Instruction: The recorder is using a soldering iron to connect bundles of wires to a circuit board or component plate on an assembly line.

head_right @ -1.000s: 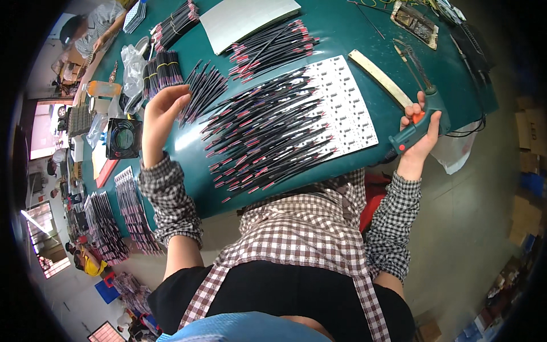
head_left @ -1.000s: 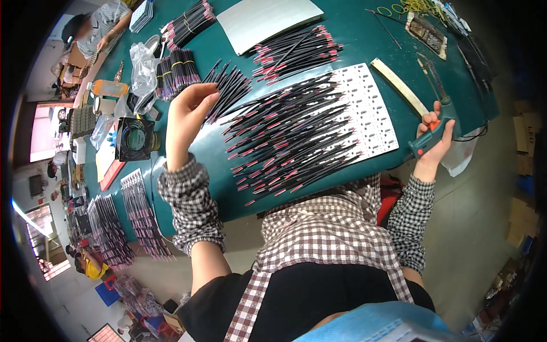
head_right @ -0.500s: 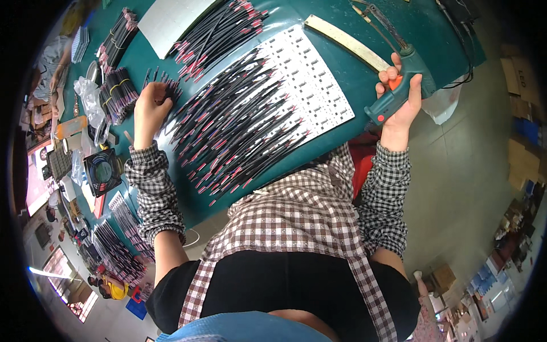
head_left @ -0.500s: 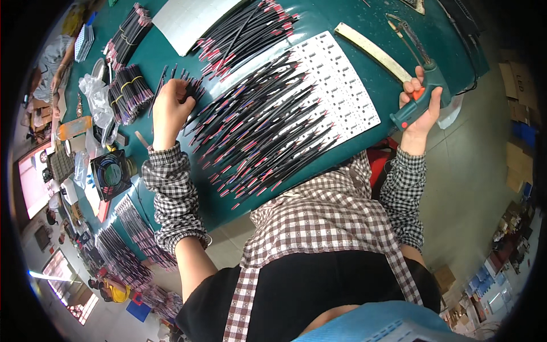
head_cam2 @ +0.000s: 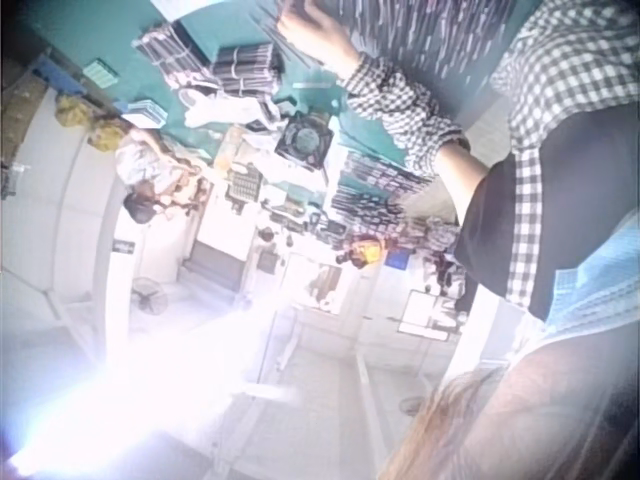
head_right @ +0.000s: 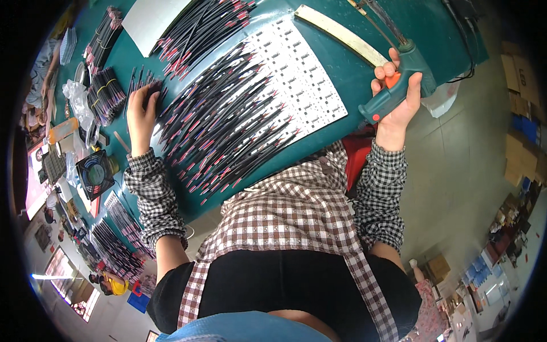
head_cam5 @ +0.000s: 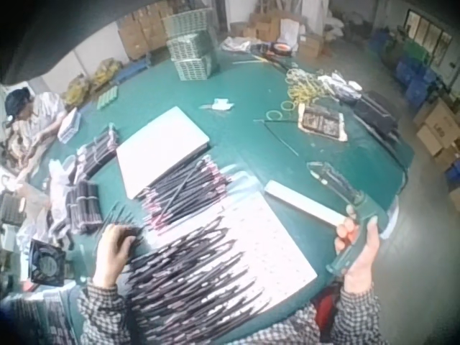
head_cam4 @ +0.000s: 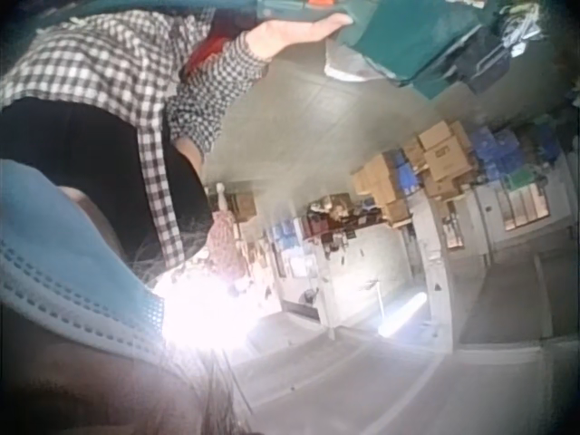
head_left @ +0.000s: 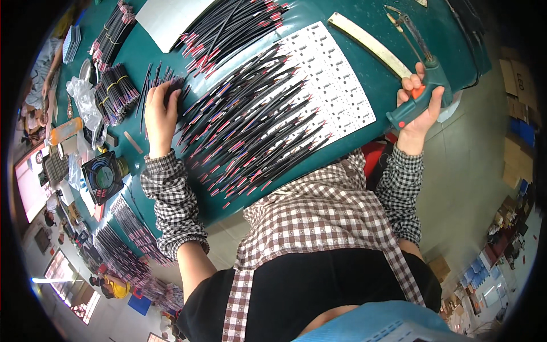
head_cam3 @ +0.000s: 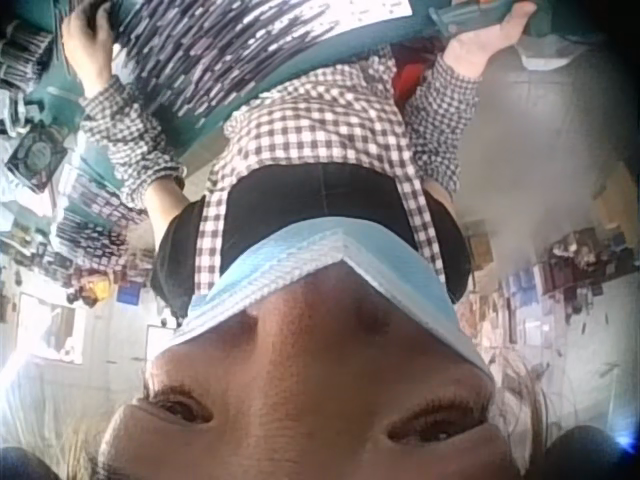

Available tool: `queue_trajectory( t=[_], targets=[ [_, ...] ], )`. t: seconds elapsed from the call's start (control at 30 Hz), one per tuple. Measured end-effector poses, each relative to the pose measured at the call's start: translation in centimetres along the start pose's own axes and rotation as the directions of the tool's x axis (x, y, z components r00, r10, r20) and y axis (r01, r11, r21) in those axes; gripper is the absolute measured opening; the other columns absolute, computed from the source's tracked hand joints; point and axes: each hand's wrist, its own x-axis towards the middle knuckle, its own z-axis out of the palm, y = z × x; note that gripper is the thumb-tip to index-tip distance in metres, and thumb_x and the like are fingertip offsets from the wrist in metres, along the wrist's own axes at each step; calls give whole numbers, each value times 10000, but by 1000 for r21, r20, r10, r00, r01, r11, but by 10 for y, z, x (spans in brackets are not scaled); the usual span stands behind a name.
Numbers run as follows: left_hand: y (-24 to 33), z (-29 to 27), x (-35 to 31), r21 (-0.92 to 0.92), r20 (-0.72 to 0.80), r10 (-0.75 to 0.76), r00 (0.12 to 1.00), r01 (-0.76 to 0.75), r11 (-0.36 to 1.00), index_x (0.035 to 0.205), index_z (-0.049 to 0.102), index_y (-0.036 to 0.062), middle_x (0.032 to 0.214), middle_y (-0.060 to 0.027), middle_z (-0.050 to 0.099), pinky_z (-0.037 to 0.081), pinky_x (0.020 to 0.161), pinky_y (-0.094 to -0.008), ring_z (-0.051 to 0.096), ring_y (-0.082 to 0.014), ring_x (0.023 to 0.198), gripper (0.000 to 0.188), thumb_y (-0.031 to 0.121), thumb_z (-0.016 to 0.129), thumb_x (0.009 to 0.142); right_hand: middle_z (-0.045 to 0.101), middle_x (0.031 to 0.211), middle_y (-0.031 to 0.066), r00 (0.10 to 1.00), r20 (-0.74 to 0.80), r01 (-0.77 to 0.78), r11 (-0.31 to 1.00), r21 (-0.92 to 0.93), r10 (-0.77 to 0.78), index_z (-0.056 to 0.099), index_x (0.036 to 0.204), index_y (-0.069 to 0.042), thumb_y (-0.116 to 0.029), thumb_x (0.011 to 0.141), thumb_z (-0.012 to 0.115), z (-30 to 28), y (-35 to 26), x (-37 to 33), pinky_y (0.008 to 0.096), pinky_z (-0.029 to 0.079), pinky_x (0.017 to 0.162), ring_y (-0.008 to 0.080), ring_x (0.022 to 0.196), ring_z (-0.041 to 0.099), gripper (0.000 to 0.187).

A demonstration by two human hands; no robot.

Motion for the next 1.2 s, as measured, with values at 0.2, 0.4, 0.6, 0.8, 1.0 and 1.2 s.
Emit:
queue_trajectory(
  t=[0.2,0.4,0.6,0.8,1.0,1.2],
  targets=[
    [-11,9,-12,-308,-315,-206,926,105,946,1047,465,-5,797,-89,560,450,684,-274,536,-159,694,162,104,490,931,489,911,63,997,74,-9,998,56,5,372,1272,50,-434,855,578,-2,-1,-1,256,464,651,170,857,475,671],
    [13,-17,-19,-296,-701,-158,696,-82,952,1118,446,-27,808,-46,525,407,623,-201,491,-84,674,273,99,557,903,499,925,71,996,90,-15,999,48,10,370,1274,48,-429,858,574,-2,0,-1,254,470,657,178,871,486,665],
    [-9,-1,-42,-623,-483,-455,748,72,779,1029,521,-3,672,6,457,305,455,-166,389,-39,527,247,228,482,952,536,906,55,998,60,-15,1000,17,14,416,1245,36,-474,853,559,1,2,4,253,474,637,175,868,517,659],
    [1,-18,-34,-678,-604,-517,607,-49,734,982,445,25,650,1,433,262,407,-191,335,-44,476,274,294,478,947,542,940,73,995,98,-19,998,57,13,382,1269,45,-436,858,571,-6,-3,0,266,491,664,189,881,527,660],
    [29,-82,-49,-784,-536,-683,496,7,620,1017,602,-24,655,8,501,292,395,-188,345,-29,441,250,189,513,920,547,959,79,995,88,-49,999,-10,49,395,1265,41,-451,867,549,6,-8,-7,258,517,634,192,864,555,651],
    [134,-42,-47,-899,401,-369,839,437,17,854,514,19,650,4,484,249,375,-165,326,-21,405,200,204,502,927,567,964,129,981,192,71,967,-243,-24,358,1293,86,-465,907,448,28,-26,-38,313,579,638,256,893,618,679]
  ],
)
